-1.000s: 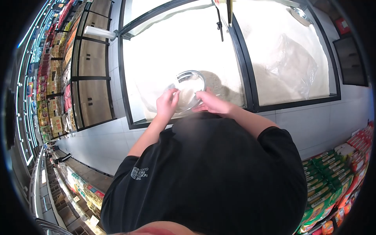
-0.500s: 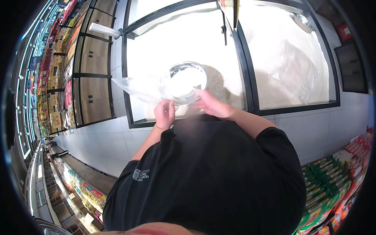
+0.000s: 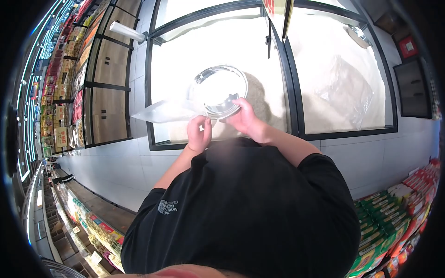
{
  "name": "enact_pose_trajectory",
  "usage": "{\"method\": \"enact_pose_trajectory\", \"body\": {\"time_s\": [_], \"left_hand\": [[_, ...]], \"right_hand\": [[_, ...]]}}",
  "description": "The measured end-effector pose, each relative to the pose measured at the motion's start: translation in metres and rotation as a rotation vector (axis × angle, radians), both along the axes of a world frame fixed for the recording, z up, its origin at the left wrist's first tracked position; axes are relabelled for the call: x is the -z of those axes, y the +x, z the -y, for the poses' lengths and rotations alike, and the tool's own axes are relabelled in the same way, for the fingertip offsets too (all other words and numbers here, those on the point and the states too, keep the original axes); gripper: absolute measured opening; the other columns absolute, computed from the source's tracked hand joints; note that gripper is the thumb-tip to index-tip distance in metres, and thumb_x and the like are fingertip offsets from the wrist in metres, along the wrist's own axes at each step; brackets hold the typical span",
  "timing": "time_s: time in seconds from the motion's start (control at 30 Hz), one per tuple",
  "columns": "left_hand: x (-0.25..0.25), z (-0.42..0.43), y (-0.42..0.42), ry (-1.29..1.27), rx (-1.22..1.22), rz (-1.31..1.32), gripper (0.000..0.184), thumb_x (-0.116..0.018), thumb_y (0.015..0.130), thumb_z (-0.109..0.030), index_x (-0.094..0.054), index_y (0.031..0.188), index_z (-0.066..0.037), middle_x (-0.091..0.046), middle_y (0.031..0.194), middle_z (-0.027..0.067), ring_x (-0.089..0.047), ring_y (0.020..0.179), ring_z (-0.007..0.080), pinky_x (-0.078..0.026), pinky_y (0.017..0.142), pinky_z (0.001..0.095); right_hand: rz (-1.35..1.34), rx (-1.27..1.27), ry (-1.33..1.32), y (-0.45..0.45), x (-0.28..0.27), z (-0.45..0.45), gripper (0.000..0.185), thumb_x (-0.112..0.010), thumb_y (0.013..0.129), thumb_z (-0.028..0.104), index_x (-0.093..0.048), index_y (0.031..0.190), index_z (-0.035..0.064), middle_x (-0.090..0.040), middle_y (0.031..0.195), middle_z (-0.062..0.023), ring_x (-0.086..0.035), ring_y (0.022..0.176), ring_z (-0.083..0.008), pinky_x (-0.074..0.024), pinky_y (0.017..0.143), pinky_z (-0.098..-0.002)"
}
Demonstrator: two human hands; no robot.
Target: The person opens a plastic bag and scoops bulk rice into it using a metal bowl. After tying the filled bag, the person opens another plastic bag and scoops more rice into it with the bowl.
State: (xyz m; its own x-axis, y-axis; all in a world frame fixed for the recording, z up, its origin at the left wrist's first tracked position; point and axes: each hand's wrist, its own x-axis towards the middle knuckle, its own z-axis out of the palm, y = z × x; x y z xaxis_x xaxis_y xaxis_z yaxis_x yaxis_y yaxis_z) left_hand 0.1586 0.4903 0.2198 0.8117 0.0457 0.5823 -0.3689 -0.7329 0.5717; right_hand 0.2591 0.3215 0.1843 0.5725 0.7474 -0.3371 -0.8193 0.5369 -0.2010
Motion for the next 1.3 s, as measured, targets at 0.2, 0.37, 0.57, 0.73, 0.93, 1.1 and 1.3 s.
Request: {"method": "enact_pose_trajectory", "body": {"time_s": [0.2, 0.37, 0.57, 0.73, 0.93, 1.1, 1.3], "left_hand": [[0.008, 0.001, -0.006, -0.101, 0.016, -0.068, 0.015, -0.067, 0.091, 0.007, -0.057, 0.099, -0.001, -0.062, 0.082, 0.0103, -0.059, 0.064, 0.0202, -0.048, 0.061, 0.0338], [0.007, 0.009, -0.017, -0.342, -0.133, -0.211, 0.022, -0.074, 0.089, -0.004, -0.053, 0.096, -0.005, -0.053, 0.065, 0.0039, -0.051, 0.055, 0.0161, -0.042, 0.052, 0.0318], [-0.005, -0.024, -0.029, -0.325, -0.414, -0.417, 0.031, -0.079, 0.089, -0.019, -0.053, 0.1, -0.007, -0.05, 0.067, 0.002, -0.046, 0.058, 0.0151, -0.042, 0.056, 0.0313], [-0.046, -0.045, 0.022, -0.116, -0.485, -0.447, 0.041, -0.077, 0.09, -0.027, -0.055, 0.108, 0.002, -0.062, 0.089, 0.0132, -0.061, 0.078, 0.0274, -0.051, 0.073, 0.0405], [-0.037, -0.034, 0.062, -0.05, -0.311, -0.883, 0.031, -0.072, 0.092, -0.027, -0.064, 0.107, -0.001, -0.069, 0.094, 0.0149, -0.068, 0.087, 0.0296, -0.054, 0.078, 0.0381], [-0.008, -0.039, 0.047, -0.147, -0.359, -0.535, 0.015, -0.069, 0.093, -0.017, -0.067, 0.1, -0.004, -0.068, 0.088, 0.0086, -0.062, 0.068, 0.0219, -0.052, 0.066, 0.0347], [-0.02, -0.021, 0.031, -0.452, -0.403, -0.474, 0.007, -0.064, 0.1, -0.011, -0.065, 0.104, -0.004, -0.062, 0.087, -0.0018, -0.051, 0.072, 0.0066, -0.046, 0.067, 0.023]], "right_hand": [[0.041, 0.114, -0.07, -0.001, 0.004, -0.001, 0.063, -0.055, 0.092, 0.024, -0.04, 0.148, 0.0007, -0.053, 0.145, -0.0179, -0.05, 0.136, -0.0334, -0.0349, 0.119, -0.0519], [0.188, 0.112, -0.113, -0.002, 0.012, 0.006, 0.07, -0.053, 0.092, 0.015, -0.021, 0.154, 0.009, -0.04, 0.15, -0.0159, -0.043, 0.141, -0.0312, -0.0342, 0.12, -0.0546], [0.256, 0.097, -0.194, -0.003, 0.029, 0.018, 0.075, -0.05, 0.091, 0.006, -0.012, 0.153, 0.0188, -0.031, 0.153, -0.0144, -0.037, 0.144, -0.0291, -0.0342, 0.119, -0.0538], [0.306, 0.102, -0.292, -0.006, 0.009, 0.017, 0.077, -0.049, 0.09, 0.003, -0.008, 0.154, 0.0199, -0.03, 0.152, -0.0152, -0.038, 0.142, -0.0286, -0.0352, 0.118, -0.0517], [0.416, 0.151, -0.48, -0.006, -0.011, 0.009, 0.079, -0.045, 0.087, 0.0, -0.014, 0.157, 0.0153, -0.036, 0.152, -0.0176, -0.04, 0.143, -0.0303, -0.0379, 0.117, -0.0481], [0.712, 0.055, -0.857, -0.006, -0.042, 0.023, 0.084, -0.05, 0.09, 0.003, -0.002, 0.159, 0.0055, -0.031, 0.157, -0.0194, -0.031, 0.149, -0.0311, -0.025, 0.122, -0.0398], [0.856, 0.163, -0.868, -0.005, -0.03, 0.023, 0.083, -0.048, 0.087, -0.002, -0.005, 0.159, -0.0001, -0.029, 0.159, -0.0227, -0.03, 0.15, -0.0325, -0.0226, 0.123, -0.0403]]}}
